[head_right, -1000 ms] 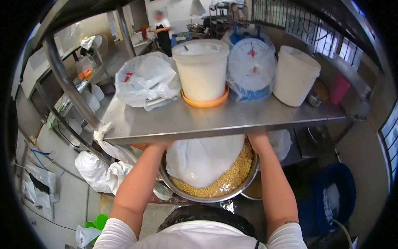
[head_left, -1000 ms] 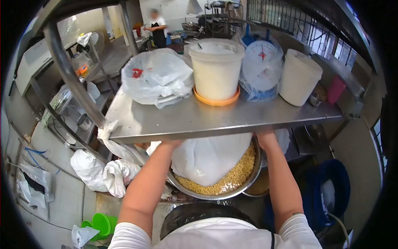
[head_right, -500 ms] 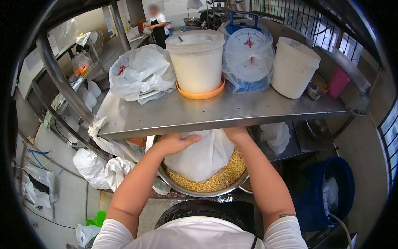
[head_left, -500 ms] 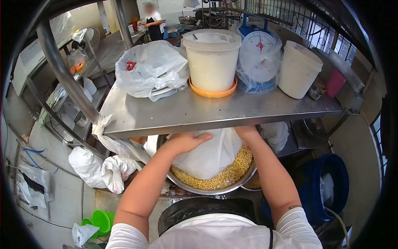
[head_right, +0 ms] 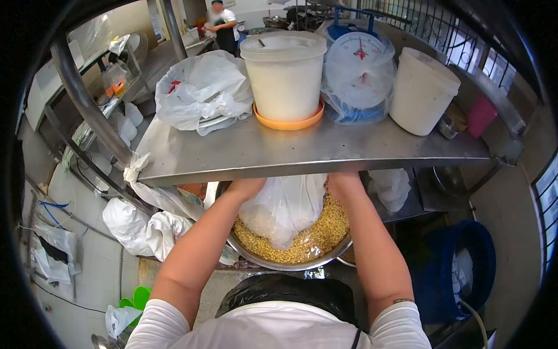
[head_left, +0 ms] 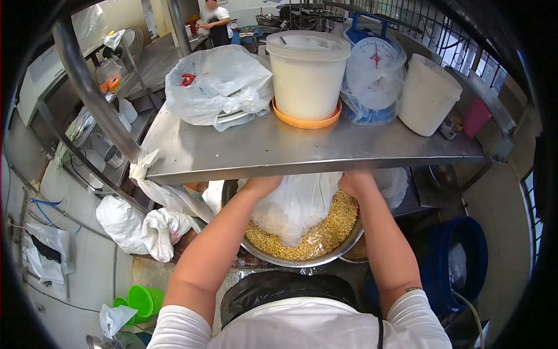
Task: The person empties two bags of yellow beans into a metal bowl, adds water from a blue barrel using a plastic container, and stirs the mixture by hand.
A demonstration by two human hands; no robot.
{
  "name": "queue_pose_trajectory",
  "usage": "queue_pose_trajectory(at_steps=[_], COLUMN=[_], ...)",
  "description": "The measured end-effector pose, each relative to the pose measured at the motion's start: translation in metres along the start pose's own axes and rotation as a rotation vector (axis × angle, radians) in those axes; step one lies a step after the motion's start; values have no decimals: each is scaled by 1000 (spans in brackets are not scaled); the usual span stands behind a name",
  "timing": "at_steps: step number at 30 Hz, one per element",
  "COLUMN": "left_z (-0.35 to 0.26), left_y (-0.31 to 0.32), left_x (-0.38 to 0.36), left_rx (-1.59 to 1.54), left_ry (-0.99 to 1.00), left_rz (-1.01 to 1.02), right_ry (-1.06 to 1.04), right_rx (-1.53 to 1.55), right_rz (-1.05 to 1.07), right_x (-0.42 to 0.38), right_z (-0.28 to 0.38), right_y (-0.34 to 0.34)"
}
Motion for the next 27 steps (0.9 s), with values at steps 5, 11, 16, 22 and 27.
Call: queue_pose_trajectory(at_steps=[5, 11, 16, 22, 27], left_z=[-31, -45, 14, 46, 63], left_y=[11, -8, -21, 5, 21], left_x=[9, 2, -57, -69, -31], left_rx=[24, -48, 251, -7, 195], left_ry=[6, -144, 22, -398, -98], left_rz=[85, 97, 25, 144, -221], right_ry=[154, 90, -112, -9, 157], right_rx=[-256, -713, -886, -258, 301], right_rz=[373, 252, 143, -108, -191], right_x=[-26, -20, -11, -12, -11], right_z=[43, 37, 21, 18, 24], right_y=[30, 65, 50, 53, 39])
Point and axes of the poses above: each hand's wrist, its own x-axis towards the middle knuckle, its own y-axis out of the palm, z = x × y, the point moved 2 cm from there along x, towards the middle knuckle
